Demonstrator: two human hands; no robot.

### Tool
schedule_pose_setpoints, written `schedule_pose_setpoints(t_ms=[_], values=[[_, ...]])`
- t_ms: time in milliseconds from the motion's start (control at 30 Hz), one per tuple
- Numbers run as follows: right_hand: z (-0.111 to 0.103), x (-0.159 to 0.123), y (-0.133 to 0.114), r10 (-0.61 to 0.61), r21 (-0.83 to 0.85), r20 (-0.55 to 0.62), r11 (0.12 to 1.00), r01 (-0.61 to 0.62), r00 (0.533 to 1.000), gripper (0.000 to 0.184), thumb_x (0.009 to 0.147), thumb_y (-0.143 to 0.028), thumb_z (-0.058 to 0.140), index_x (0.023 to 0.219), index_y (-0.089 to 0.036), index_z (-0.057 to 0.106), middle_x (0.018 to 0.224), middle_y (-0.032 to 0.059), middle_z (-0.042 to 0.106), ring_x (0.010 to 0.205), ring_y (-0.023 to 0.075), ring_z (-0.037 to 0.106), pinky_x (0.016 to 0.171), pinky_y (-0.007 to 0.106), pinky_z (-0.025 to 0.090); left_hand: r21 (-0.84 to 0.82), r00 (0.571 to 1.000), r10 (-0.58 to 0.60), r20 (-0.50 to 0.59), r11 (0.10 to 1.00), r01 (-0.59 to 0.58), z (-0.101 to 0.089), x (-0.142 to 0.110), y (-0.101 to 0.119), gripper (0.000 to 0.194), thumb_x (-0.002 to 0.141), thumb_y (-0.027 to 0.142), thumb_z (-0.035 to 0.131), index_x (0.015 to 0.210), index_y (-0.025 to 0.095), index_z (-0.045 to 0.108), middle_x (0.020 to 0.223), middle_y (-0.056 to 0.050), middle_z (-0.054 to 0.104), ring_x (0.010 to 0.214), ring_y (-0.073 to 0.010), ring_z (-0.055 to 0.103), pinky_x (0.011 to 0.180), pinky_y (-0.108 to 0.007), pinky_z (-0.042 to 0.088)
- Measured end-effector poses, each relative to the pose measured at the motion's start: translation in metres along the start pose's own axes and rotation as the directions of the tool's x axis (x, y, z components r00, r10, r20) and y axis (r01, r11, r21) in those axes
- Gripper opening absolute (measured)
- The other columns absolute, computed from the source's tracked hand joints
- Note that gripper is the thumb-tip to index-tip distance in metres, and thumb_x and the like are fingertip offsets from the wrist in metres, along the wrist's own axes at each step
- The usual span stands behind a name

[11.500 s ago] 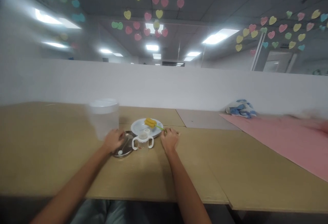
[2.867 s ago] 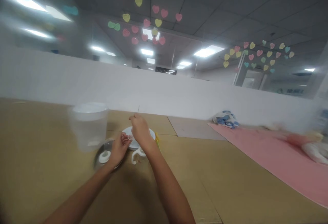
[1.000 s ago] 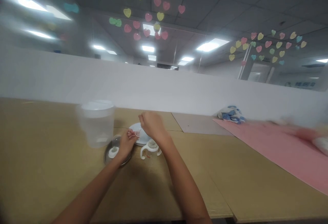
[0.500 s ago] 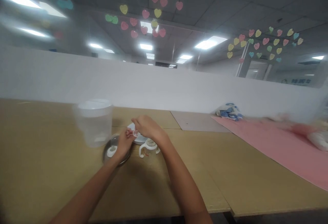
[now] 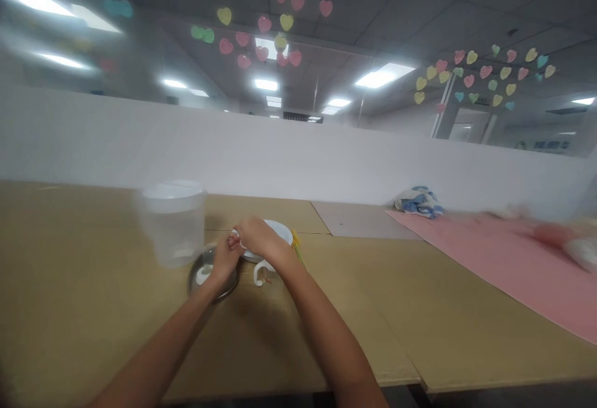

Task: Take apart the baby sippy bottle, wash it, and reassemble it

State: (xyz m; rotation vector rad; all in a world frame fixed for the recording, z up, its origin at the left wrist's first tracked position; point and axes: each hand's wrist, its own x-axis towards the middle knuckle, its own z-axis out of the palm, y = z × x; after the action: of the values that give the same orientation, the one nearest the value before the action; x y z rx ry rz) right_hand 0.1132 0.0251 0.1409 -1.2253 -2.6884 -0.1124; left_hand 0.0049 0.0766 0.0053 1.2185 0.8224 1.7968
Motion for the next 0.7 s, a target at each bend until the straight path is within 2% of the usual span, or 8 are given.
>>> schedule_pose_setpoints(t_ms=[267, 433, 600, 700], values=[[0.020, 0.013, 0.007, 0.068, -0.141, 0.119, 0.989, -0.051, 0.991, 0.027, 0.088, -0.016, 0.039, 0.081, -0.012, 0.064, 0.081, 0.0095, 0.066, 0.064, 0.0133, 0.055, 0.053, 0.023, 0.028, -0.012, 1.000, 0.007, 0.014, 1.000, -0.007, 0.001, -0.002, 0.002, 0.029, 0.056, 0.020, 0.064, 0.071, 0.019, 0.040, 0.071, 0.002, 0.061, 0.067, -0.0118, 0.061, 0.063, -0.023, 0.046], [0.024, 0.014, 0.009, 0.118, -0.143, 0.161, 0.985, -0.096, 0.980, 0.033, 0.091, -0.022, 0.037, 0.081, -0.012, 0.066, 0.085, 0.0117, 0.067, 0.072, 0.0164, 0.060, 0.055, 0.023, 0.031, 0.026, 0.999, 0.020, 0.036, 0.999, -0.021, 0.000, -0.003, 0.003, 0.026, 0.056, 0.018, 0.063, 0.072, 0.019, 0.042, 0.071, 0.003, 0.060, 0.068, -0.0120, 0.061, 0.066, -0.024, 0.047], [0.018, 0.014, 0.006, 0.189, -0.107, -0.008, 0.976, -0.188, 0.982, 0.038, 0.091, -0.028, 0.035, 0.085, -0.012, 0.068, 0.087, 0.0122, 0.068, 0.075, 0.0168, 0.060, 0.057, 0.024, 0.032, 0.058, 0.994, 0.051, 0.092, 0.997, -0.056, 0.003, -0.006, 0.007, 0.024, 0.062, 0.020, 0.063, 0.079, 0.019, 0.046, 0.082, -0.003, 0.065, 0.079, -0.0156, 0.063, 0.073, -0.027, 0.048], [0.014, 0.014, 0.003, 0.184, -0.103, -0.092, 0.976, -0.194, 0.979, 0.036, 0.089, -0.028, 0.038, 0.083, -0.012, 0.069, 0.082, 0.0119, 0.068, 0.071, 0.0160, 0.059, 0.056, 0.024, 0.030, 0.082, 0.989, 0.076, 0.126, 0.993, -0.087, 0.004, -0.008, 0.009, 0.026, 0.065, 0.023, 0.063, 0.084, 0.019, 0.047, 0.090, -0.005, 0.065, 0.084, -0.0166, 0.063, 0.075, -0.028, 0.048]])
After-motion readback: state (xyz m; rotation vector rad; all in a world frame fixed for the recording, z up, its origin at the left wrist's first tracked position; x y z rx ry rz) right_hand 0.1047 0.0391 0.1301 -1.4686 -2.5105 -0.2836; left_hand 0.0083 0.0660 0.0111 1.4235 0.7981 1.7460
